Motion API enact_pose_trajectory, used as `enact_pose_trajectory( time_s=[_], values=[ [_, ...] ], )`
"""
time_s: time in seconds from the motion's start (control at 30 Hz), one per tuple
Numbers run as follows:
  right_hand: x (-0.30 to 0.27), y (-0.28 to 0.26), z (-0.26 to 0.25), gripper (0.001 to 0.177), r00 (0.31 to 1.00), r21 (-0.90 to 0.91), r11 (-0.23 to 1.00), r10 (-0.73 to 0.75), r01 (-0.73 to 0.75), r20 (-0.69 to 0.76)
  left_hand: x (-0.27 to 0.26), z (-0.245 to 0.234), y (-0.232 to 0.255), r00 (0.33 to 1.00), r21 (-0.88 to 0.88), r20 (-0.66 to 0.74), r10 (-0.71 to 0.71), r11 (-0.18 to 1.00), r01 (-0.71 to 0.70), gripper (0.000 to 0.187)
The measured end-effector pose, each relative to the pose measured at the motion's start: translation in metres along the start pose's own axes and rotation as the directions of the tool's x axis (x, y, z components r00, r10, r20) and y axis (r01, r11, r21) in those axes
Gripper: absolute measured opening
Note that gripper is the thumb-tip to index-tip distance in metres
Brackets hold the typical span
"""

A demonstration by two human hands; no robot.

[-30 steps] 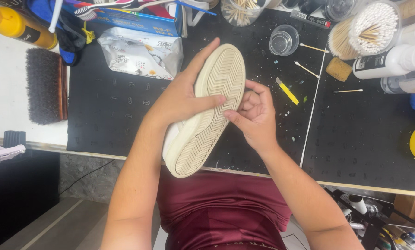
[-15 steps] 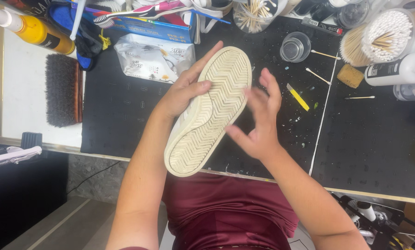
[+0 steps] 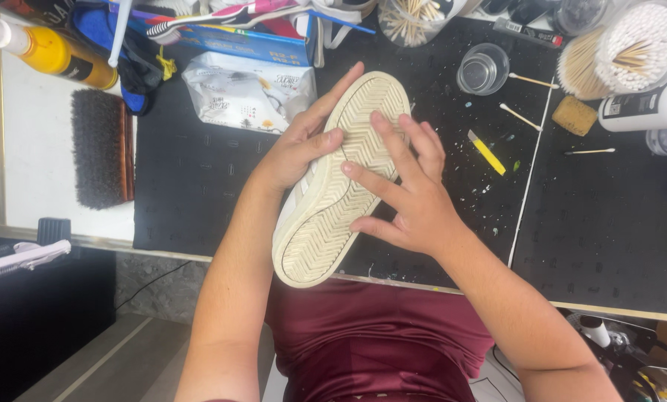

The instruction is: The person cleans a white sneaker using a yellow utility knife to scrape the sole and a cotton swab to wipe the upper and sole. The person rotates the shoe to access different areas, including the tread pattern and the side panels, while working at a cluttered table.

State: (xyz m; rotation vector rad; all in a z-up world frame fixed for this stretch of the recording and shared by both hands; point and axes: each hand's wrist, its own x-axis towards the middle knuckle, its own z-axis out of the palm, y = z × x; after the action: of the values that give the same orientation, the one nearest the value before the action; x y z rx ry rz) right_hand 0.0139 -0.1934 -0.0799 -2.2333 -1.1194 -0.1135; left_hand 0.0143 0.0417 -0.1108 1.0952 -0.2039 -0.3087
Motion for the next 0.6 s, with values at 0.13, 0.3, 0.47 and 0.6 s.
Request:
enact_pose_trajectory(
  time_s=[0.13,0.3,0.47,0.6],
  values=[
    [0.002,0.014,-0.008,0.040,0.972,-0.018,0.976,0.213,-0.216,-0.094,0.001,-0.001,0.000,1.000,0.082,0.000,0.006,0.997,-0.006,0.095],
    [-0.026,0.021,-0.034,0.026,0.903,-0.110,0.907,0.381,-0.407,-0.198,-0.001,0.000,-0.003,0.999,0.100,-0.032,0.017,0.995,-0.014,0.093],
    [-0.057,0.030,-0.045,0.030,0.878,-0.249,0.844,0.433,-0.475,-0.205,0.000,0.006,-0.002,0.997,0.188,-0.046,0.058,0.981,-0.049,0.085],
    [-0.070,0.042,-0.038,0.025,0.869,-0.158,0.860,0.456,-0.485,-0.191,-0.001,0.013,-0.002,0.992,0.206,-0.109,0.071,0.977,-0.048,0.086]
  ],
)
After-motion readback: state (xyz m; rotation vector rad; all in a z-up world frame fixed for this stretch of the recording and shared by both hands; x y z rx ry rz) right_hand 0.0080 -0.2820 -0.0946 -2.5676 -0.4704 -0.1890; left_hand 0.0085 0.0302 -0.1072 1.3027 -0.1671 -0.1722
